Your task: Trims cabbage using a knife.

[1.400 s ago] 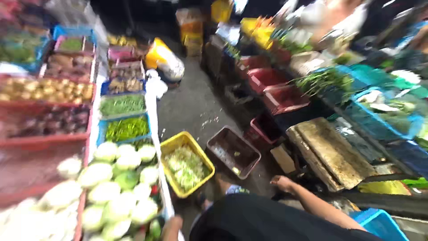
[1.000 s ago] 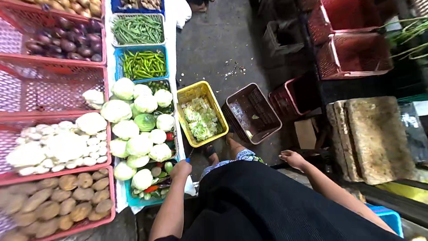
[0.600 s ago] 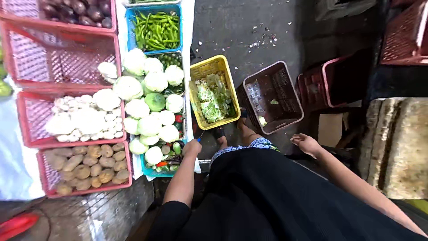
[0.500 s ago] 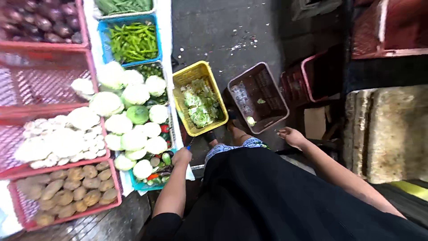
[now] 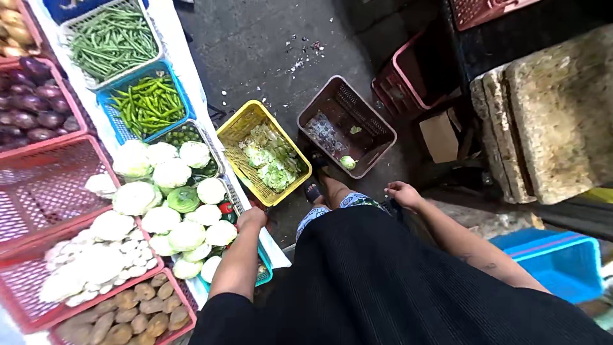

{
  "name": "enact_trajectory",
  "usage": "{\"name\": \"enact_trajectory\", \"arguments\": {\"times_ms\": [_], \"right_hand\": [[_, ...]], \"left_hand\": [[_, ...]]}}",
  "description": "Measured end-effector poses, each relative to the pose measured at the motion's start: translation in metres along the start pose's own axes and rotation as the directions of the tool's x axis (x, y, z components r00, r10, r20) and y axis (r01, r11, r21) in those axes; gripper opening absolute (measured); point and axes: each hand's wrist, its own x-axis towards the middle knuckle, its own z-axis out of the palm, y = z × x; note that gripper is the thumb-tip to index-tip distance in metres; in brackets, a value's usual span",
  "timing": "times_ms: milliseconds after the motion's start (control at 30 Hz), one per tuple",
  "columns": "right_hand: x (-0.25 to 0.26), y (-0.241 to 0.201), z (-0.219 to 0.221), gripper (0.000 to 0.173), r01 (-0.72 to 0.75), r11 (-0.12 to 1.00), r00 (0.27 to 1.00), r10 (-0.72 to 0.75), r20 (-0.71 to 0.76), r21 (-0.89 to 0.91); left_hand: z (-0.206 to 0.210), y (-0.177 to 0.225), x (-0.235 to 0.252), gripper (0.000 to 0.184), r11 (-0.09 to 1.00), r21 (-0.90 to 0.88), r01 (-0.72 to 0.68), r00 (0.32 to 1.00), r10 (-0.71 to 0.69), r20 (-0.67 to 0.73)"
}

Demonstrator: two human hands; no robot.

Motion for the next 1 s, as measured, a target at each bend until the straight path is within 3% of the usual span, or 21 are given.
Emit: {"name": "enact_trajectory", "arguments": {"times_ms": [100,200,300,367,533,700,800,1000], "right_hand": [[-0.009,0.044,0.031,0.050,-0.020,1.000,0.997,0.020,0.079,0.003],[-0.024,0.078,0.047,0.052,-0.039,0.998,0.993,0.033,0.113,0.051],[-0.035,0.101,0.047,0.047,-0.069,0.985,0.996,0.059,0.071,0.155],[-0.037,0.114,0.039,0.041,-0.083,0.980,0.996,0.076,0.047,0.179],[-0.040,0.126,0.001,0.052,-0.097,0.986,0.994,0.104,-0.043,0.138],[-0.023,0.121,-0.008,0.097,-0.160,0.981,0.985,0.165,0.039,-0.106],[-0.006,0.133,-0.029,0.101,-0.228,0.946,0.971,0.238,0.014,-0.229],[0.025,0.166,-0.062,0.105,-0.251,0.920,0.968,0.236,-0.086,-0.302]], "left_hand": [[-0.039,0.024,-0.012,0.040,0.985,0.156,-0.072,0.997,0.077,-0.027],[-0.079,0.067,-0.045,0.030,0.969,0.196,-0.149,0.974,0.178,-0.138],[-0.094,0.116,-0.069,0.028,0.945,0.160,-0.286,0.893,0.323,-0.312],[-0.099,0.158,-0.079,0.030,0.918,0.173,-0.358,0.849,0.397,-0.348],[-0.087,0.277,-0.074,0.024,0.884,0.261,-0.389,0.859,0.450,-0.243],[-0.069,0.372,-0.031,0.028,0.885,0.251,-0.392,0.885,0.438,-0.160],[-0.063,0.420,0.001,0.030,0.897,0.248,-0.366,0.904,0.406,-0.136],[-0.057,0.493,0.052,0.028,0.921,0.239,-0.309,0.938,0.336,-0.082]]}}
